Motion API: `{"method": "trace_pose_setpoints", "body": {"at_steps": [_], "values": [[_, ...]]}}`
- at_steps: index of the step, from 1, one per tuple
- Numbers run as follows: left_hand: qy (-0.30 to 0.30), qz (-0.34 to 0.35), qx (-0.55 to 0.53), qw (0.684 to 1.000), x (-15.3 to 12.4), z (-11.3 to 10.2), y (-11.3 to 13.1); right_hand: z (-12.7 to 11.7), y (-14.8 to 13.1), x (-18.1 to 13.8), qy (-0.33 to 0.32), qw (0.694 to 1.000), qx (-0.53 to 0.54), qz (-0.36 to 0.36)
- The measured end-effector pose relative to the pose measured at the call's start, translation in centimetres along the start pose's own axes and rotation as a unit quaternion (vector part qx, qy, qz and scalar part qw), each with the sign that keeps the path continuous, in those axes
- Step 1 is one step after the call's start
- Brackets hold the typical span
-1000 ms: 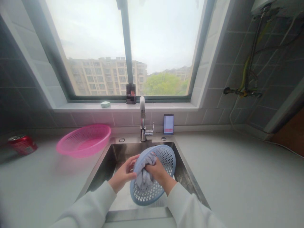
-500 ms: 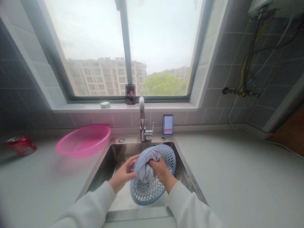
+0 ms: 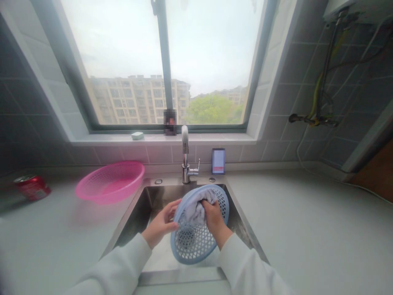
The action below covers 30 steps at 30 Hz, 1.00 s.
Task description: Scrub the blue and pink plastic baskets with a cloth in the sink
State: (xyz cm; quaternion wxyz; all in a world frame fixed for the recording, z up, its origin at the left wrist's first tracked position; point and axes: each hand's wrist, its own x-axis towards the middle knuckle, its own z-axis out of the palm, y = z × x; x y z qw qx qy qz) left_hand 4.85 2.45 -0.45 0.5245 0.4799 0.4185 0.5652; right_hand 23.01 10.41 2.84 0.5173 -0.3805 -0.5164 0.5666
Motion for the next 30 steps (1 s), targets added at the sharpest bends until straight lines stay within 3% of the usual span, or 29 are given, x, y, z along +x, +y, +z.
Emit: {"method": "trace_pose_setpoints", "body": {"at_steps": [2,5,7,9,12,14,16,19,21,23,28,30], "values": [[-0.003,0.000,0.001,1.000,0.1,0.0,-0.1,0.2,-0.3,-0.4,-0.037,0.999,-0.004,0.011],[0.000,0.003,0.008,1.000,0.1,-0.2,-0.2,1.0,0.0,-1.4,-0.197,0.980,-0.024,0.028],[0.004,0.001,0.011,1.000,0.0,-0.3,-0.2,1.2,0.2,-1.6,-0.248,0.968,-0.032,0.017],[-0.001,-0.003,0.006,1.000,0.0,-0.4,-0.1,0.9,0.2,-1.2,-0.208,0.978,-0.030,0.009],[-0.010,-0.003,-0.004,1.000,0.0,-0.2,0.0,0.1,-0.4,-0.2,-0.075,0.997,-0.010,0.012],[-0.012,-0.002,-0.007,1.000,0.0,0.0,0.0,0.0,-1.0,-0.2,-0.023,1.000,0.004,0.014],[-0.012,-0.002,-0.007,1.000,0.0,0.0,-0.1,0.4,-1.4,-0.7,-0.058,0.998,0.004,0.025],[-0.007,-0.003,-0.002,1.000,0.0,-0.1,-0.3,1.3,-1.5,-1.8,-0.209,0.977,-0.014,0.043],[-0.007,-0.005,0.000,1.000,0.0,-0.2,-0.3,1.5,-1.3,-2.0,-0.265,0.963,-0.023,0.046],[-0.010,-0.006,-0.002,1.000,0.0,-0.3,-0.2,1.2,-1.0,-1.5,-0.229,0.972,-0.019,0.044],[-0.008,0.004,-0.008,1.000,0.0,0.0,0.1,-0.1,-0.5,0.1,-0.019,0.999,0.028,0.021],[-0.008,-0.001,-0.004,1.000,0.0,0.2,0.2,0.2,-0.4,-0.2,-0.030,0.999,0.025,0.025]]}}
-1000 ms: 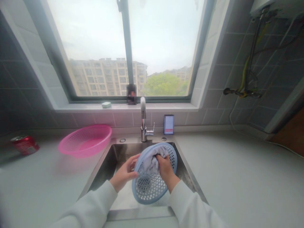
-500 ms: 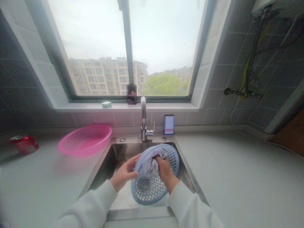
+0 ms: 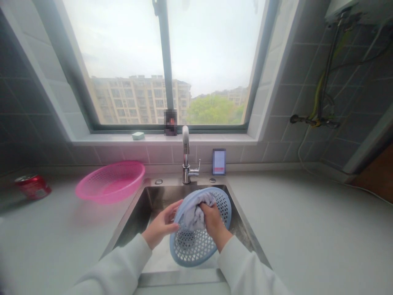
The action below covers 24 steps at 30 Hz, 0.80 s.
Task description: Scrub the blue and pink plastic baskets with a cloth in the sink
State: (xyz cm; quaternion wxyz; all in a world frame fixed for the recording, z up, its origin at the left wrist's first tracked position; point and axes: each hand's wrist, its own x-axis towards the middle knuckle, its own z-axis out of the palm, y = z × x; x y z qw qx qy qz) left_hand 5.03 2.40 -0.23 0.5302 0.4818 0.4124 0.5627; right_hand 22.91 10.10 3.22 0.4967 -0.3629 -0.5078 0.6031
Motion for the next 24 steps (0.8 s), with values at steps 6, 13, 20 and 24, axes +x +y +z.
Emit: {"method": "trace_pose_setpoints", "body": {"at_steps": [6,13,20,24], "values": [[0.004,-0.006,0.018,1.000,-0.1,-0.1,0.0,1.4,-0.2,-1.4,-0.195,0.980,-0.034,0.027],[-0.008,0.002,0.010,1.000,0.0,-0.1,-0.2,0.0,-0.4,0.0,0.002,1.000,0.007,0.006],[0.004,-0.007,0.031,0.999,-0.1,-0.3,-0.2,1.2,-0.2,-1.2,-0.190,0.980,-0.016,0.050],[0.002,-0.001,0.019,1.000,-0.1,-0.3,-0.1,0.1,0.0,0.1,-0.023,0.999,0.013,0.019]]}}
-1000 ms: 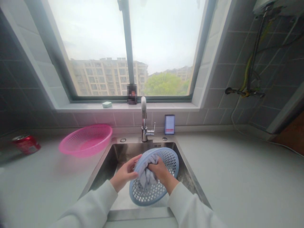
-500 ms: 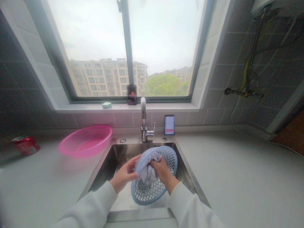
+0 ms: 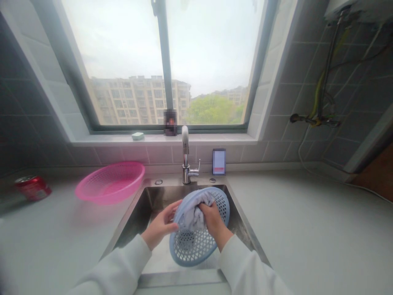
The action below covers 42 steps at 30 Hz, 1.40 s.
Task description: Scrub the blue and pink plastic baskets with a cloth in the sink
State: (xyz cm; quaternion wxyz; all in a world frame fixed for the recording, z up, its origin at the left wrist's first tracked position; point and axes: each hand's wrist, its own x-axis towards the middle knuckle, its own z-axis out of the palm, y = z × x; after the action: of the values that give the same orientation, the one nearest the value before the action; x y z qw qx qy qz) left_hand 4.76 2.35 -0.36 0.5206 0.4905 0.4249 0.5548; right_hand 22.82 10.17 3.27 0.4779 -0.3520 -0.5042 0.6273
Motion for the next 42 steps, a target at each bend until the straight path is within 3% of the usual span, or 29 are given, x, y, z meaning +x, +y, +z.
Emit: {"method": "trace_pose_setpoints", "body": {"at_steps": [2,6,8,13,15,19,21,26,28,34,36,40,42], "values": [[-0.003,-0.002,-0.003,1.000,0.0,0.1,-0.1,-0.2,0.2,0.0,0.023,1.000,0.003,-0.007],[0.000,-0.009,0.004,1.000,0.1,0.1,-0.3,0.7,0.6,-0.9,-0.146,0.988,-0.032,0.038],[0.004,-0.007,0.009,1.000,0.2,-0.1,-0.4,0.9,0.7,-1.0,-0.187,0.981,-0.038,0.041],[-0.006,0.004,0.007,1.000,0.2,-0.1,-0.1,-0.3,0.3,0.3,-0.004,1.000,0.008,-0.007],[-0.006,0.000,0.007,1.000,0.2,0.1,-0.1,-0.4,0.1,0.2,0.008,1.000,0.003,-0.013],[0.004,-0.008,0.018,1.000,0.1,0.2,-0.1,0.7,0.3,-1.0,-0.157,0.987,-0.045,0.016],[0.006,-0.007,0.018,1.000,0.0,0.0,-0.1,1.0,0.5,-1.1,-0.188,0.980,-0.053,0.023],[-0.001,-0.002,0.000,1.000,0.1,-0.1,0.0,-0.1,-0.5,-0.1,-0.003,1.000,-0.022,-0.010],[-0.004,-0.003,-0.004,1.000,0.1,0.1,0.0,-0.2,-1.1,-0.2,0.008,1.000,-0.020,-0.021],[0.009,-0.006,0.011,1.000,0.2,-0.1,-0.4,1.0,-0.3,-1.4,-0.210,0.974,-0.068,0.047],[0.007,-0.002,0.008,1.000,0.2,-0.2,-0.4,0.8,-0.1,-1.1,-0.178,0.981,-0.062,0.045],[0.001,0.006,-0.019,1.000,0.3,-0.2,-0.3,-0.2,-0.9,-0.1,-0.005,1.000,-0.023,-0.008],[-0.002,0.004,-0.025,1.000,0.3,0.0,-0.3,-0.3,-1.2,-0.2,0.013,0.999,-0.026,-0.026]]}}
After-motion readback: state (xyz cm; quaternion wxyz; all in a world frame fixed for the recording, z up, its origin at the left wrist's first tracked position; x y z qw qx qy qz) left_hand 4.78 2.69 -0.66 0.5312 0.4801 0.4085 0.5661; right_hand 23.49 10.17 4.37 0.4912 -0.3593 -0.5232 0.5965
